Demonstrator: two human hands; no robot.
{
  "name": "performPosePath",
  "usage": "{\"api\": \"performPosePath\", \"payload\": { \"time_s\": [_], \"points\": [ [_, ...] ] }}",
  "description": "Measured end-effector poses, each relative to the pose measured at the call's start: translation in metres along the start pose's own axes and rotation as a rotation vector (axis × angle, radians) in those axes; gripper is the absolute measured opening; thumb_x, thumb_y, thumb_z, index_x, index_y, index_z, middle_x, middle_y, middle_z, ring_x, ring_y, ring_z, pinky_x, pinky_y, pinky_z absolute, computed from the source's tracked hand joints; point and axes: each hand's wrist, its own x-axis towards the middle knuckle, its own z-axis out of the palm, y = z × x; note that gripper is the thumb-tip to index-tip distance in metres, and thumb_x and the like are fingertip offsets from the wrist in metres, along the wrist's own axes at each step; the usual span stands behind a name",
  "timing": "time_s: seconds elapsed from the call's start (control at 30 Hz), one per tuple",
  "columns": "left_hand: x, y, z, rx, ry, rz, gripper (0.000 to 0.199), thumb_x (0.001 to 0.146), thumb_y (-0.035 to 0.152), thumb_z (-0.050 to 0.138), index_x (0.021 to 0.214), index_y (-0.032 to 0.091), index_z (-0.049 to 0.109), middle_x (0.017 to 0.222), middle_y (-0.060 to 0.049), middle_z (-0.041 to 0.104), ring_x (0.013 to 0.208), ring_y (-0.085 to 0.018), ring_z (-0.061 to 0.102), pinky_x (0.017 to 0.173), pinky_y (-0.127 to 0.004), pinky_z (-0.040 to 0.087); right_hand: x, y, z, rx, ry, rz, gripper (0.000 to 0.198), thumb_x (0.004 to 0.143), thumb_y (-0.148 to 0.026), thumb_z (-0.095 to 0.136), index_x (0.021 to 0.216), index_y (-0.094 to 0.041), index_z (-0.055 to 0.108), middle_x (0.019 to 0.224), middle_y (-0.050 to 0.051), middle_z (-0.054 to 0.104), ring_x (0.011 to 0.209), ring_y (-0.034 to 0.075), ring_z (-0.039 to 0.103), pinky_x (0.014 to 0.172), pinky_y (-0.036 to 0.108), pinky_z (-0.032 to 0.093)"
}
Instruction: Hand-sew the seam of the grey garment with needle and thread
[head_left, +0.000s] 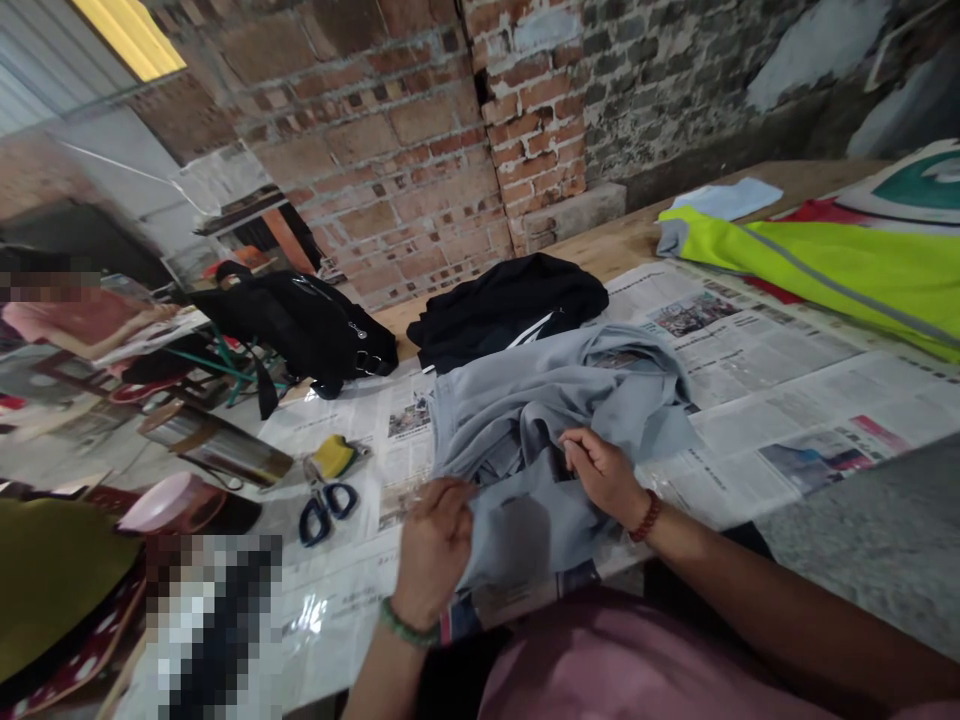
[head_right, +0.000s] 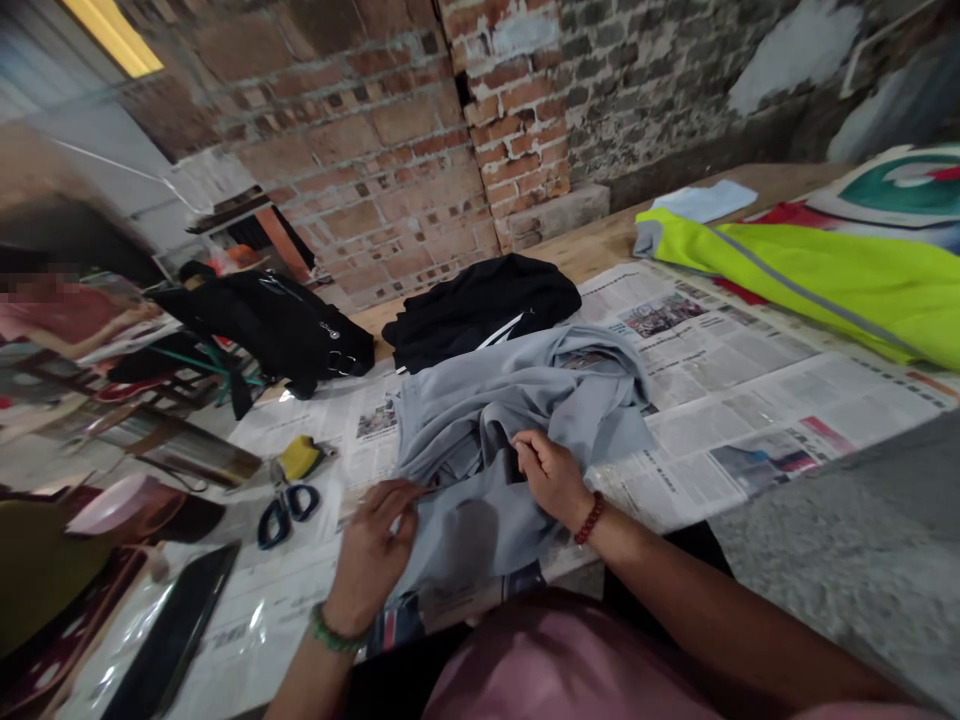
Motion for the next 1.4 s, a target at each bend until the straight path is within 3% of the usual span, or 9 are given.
{"api": "performPosePath", "payload": {
  "time_s": [0.13, 0.3, 0.47, 0.73, 0.9, 1.17, 1.4],
  "points": [
    [0.018, 0.025, 0.033, -0.266, -0.149, 0.061, 0.02, 0.079, 0.018, 0.05, 0.093, 0.021, 0.064, 0.089, -0.005, 0.065, 0.084, -0.018, 0.059, 0.075, -0.029, 0.047, 0.0, 0.001, 0.0, 0.007, 0.019, 0.006, 0.016, 0.084, -0.033, 0.039, 0.084, -0.024, 0.053, 0.057, -0.001, 0.051, 0.056, 0.016, 0.051, 0.058, 0.027, 0.04],
    [0.017, 0.028, 0.058, -0.307, -0.23, 0.009, 0.018, 0.07, 0.027, 0.065, 0.087, 0.022, 0.066, 0.081, -0.003, 0.068, 0.079, -0.019, 0.061, 0.075, -0.03, 0.044, 0.001, 0.001, 0.001, -0.041, 0.022, 0.009, 0.017, 0.084, -0.031, 0.039, 0.086, -0.023, 0.054, 0.057, -0.001, 0.051, 0.053, 0.015, 0.05, 0.056, 0.026, 0.04],
    [0.007, 0.02, 0.057, -0.379, -0.167, 0.002, 0.007, 0.071, 0.027, 0.064, 0.073, 0.021, 0.068, 0.069, -0.002, 0.066, 0.072, -0.017, 0.06, 0.072, -0.03, 0.044, 0.001, -0.002, 0.002, -0.065, -0.044, -0.07, 0.019, 0.084, -0.028, 0.042, 0.091, -0.026, 0.059, 0.068, 0.001, 0.058, 0.061, 0.016, 0.055, 0.06, 0.028, 0.044],
    [0.006, 0.021, 0.057, -0.57, -0.177, -0.012, 0.012, 0.075, 0.018, 0.058, 0.079, 0.019, 0.069, 0.067, -0.002, 0.064, 0.063, -0.013, 0.059, 0.061, -0.023, 0.046, -0.002, 0.011, 0.006, -0.198, -0.227, -0.328, 0.028, 0.087, -0.018, 0.037, 0.097, -0.026, 0.062, 0.085, 0.006, 0.056, 0.08, 0.015, 0.056, 0.071, 0.028, 0.047],
    [0.006, 0.022, 0.057, -0.613, -0.134, -0.015, 0.013, 0.074, 0.014, 0.058, 0.08, 0.018, 0.069, 0.068, -0.002, 0.066, 0.063, -0.013, 0.06, 0.062, -0.022, 0.046, -0.004, 0.017, 0.008, -0.307, -0.236, -0.427, 0.026, 0.085, -0.015, 0.04, 0.094, -0.023, 0.063, 0.101, 0.008, 0.052, 0.092, 0.016, 0.055, 0.076, 0.028, 0.047],
    [0.007, 0.024, 0.056, -0.579, -0.126, -0.033, 0.013, 0.073, 0.012, 0.058, 0.075, 0.018, 0.069, 0.064, 0.0, 0.064, 0.057, -0.011, 0.058, 0.058, -0.021, 0.045, -0.006, 0.02, 0.006, -0.427, -0.349, -0.43, 0.027, 0.082, -0.012, 0.043, 0.095, -0.025, 0.064, 0.105, 0.007, 0.051, 0.081, 0.012, 0.057, 0.07, 0.025, 0.047],
    [0.007, 0.023, 0.057, -0.586, -0.153, -0.049, 0.013, 0.073, 0.012, 0.057, 0.075, 0.017, 0.068, 0.065, 0.0, 0.065, 0.057, -0.011, 0.057, 0.059, -0.021, 0.045, -0.004, 0.018, 0.003, -0.405, -0.386, -0.432, 0.026, 0.082, -0.013, 0.045, 0.095, -0.025, 0.064, 0.101, 0.005, 0.053, 0.083, 0.012, 0.057, 0.071, 0.023, 0.046]
  ]
}}
